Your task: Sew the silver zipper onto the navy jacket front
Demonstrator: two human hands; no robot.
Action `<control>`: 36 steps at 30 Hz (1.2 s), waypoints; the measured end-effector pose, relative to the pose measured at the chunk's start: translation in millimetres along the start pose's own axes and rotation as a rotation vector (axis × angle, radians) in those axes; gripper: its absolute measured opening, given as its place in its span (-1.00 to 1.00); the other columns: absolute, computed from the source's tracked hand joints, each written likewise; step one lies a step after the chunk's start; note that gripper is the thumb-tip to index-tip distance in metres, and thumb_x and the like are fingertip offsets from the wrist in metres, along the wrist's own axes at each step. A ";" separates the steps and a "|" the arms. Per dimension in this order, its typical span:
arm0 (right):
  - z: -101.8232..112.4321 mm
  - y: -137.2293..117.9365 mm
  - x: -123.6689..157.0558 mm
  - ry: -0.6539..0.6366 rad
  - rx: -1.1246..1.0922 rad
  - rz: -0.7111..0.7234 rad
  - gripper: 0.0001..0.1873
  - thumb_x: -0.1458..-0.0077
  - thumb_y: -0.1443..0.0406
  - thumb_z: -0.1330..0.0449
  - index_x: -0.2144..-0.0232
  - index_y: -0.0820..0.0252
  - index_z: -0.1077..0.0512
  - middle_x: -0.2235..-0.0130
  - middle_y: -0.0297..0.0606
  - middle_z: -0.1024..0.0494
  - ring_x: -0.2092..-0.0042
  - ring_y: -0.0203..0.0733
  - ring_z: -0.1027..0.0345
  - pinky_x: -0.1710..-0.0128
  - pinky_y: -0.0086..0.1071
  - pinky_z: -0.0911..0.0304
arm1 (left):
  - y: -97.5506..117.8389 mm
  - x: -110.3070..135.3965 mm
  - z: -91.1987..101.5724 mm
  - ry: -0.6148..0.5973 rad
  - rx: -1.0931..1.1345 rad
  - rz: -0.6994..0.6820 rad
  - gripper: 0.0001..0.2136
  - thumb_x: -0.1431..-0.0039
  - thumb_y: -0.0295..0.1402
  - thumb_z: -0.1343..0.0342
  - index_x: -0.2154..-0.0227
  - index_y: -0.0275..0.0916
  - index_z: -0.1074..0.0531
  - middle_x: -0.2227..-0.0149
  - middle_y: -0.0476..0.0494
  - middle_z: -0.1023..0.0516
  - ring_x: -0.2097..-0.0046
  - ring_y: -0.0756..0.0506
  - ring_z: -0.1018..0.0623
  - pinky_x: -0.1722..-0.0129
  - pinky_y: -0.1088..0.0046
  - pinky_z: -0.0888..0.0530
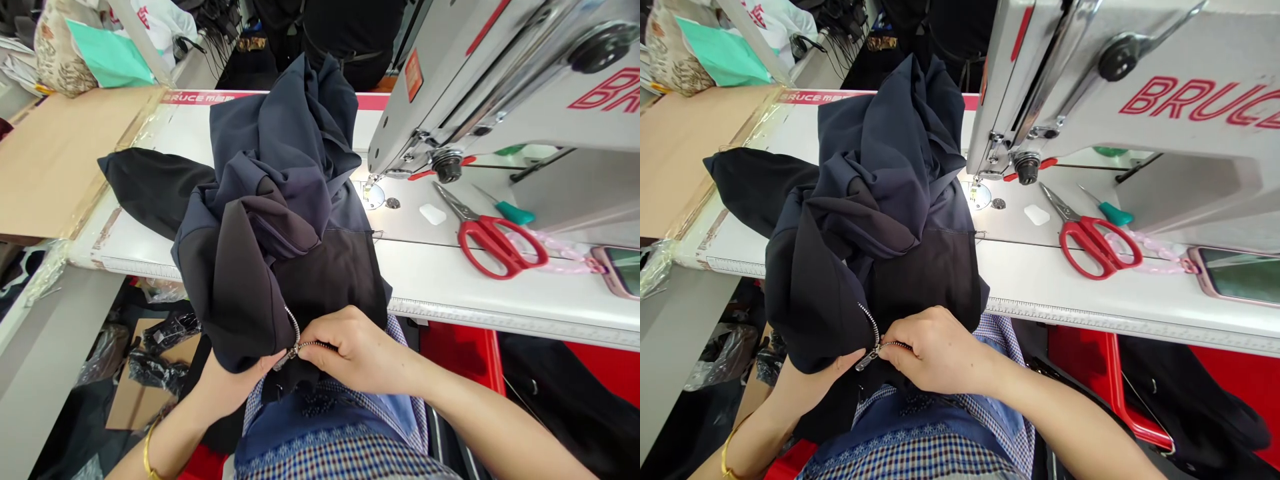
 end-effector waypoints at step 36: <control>-37.4 -38.6 19.9 0.414 0.346 0.138 -0.89 -0.15 0.45 -0.01 0.35 0.29 -0.33 0.48 -0.35 -0.44 0.47 -0.38 -0.23 0.34 -0.35 -0.02 | -30.6 23.2 26.9 -0.079 -0.234 0.003 -0.75 -0.05 -0.19 -0.05 0.29 -0.22 -0.49 0.26 -0.07 -0.55 0.10 -0.15 -0.44 0.06 0.42 -0.35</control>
Point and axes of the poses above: each hand's wrist, its own x-axis away from the middle knuckle, its own z-axis out of the back of the hand, y = z × x, the point moved 8 cm from there along -x, towards the middle knuckle
